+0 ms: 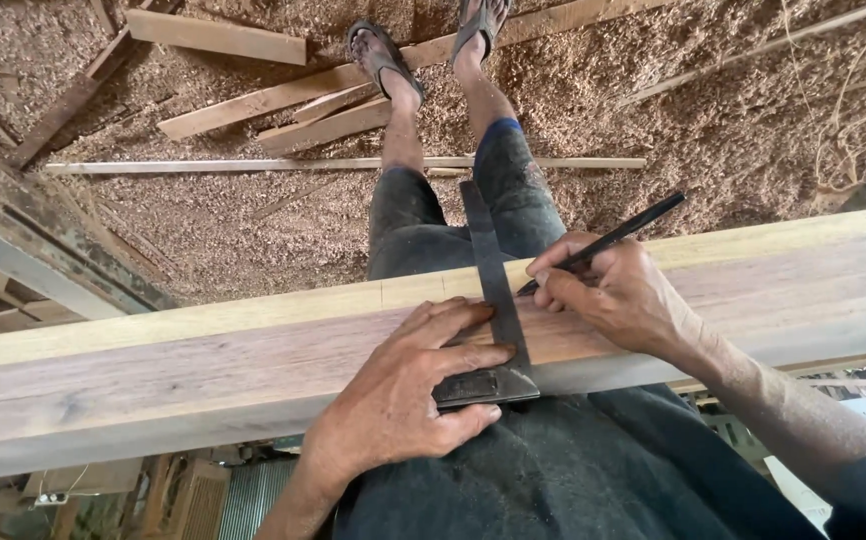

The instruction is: Measuring and marking wooden boards using a speed square and pencil for layout in a workshop.

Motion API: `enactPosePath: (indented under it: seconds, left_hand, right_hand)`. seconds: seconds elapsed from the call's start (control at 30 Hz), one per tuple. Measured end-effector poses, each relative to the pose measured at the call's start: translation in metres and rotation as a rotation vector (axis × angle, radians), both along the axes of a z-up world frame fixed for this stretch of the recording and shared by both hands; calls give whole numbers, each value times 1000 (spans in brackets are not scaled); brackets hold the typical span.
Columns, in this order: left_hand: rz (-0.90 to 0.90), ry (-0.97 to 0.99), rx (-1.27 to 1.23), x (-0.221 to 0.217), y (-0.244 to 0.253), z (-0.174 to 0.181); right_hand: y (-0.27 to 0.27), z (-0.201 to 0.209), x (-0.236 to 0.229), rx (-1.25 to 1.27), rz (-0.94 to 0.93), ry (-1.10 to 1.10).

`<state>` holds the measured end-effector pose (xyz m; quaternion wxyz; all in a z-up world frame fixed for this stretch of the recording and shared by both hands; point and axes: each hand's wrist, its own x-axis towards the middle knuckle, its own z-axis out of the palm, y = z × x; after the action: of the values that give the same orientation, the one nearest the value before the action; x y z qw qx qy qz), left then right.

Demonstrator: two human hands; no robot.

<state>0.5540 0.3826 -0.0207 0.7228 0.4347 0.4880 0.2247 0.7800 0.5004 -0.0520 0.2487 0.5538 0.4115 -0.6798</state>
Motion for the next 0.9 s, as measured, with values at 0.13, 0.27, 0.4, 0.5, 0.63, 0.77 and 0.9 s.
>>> enactPosePath:
  seconds: [0.13, 0.27, 0.4, 0.5, 0.63, 0.77, 0.9]
  left_hand:
    - [-14, -25, -43, -2, 3, 2]
    - [20, -41, -52, -3, 4, 2]
    - [41, -65, -44, -3, 2, 0]
    - [37, -62, -63, -5, 6, 2]
    - [26, -58, -76, -7, 5, 4]
    - [-57, -48, -114, -9, -5, 5]
    - [-61, -7, 65, -7, -59, -34]
  right_hand:
    - [-1, -1, 1, 19, -3, 28]
    - [-2, 0, 2, 14, -16, 48]
    - [-3, 0, 2, 18, -21, 38]
    - [-3, 0, 1, 44, 2, 57]
    - [-1, 2, -5, 31, 6, 32]
    - [-21, -8, 6, 158, 91, 79]
    - [-25, -5, -4, 243, 102, 158]
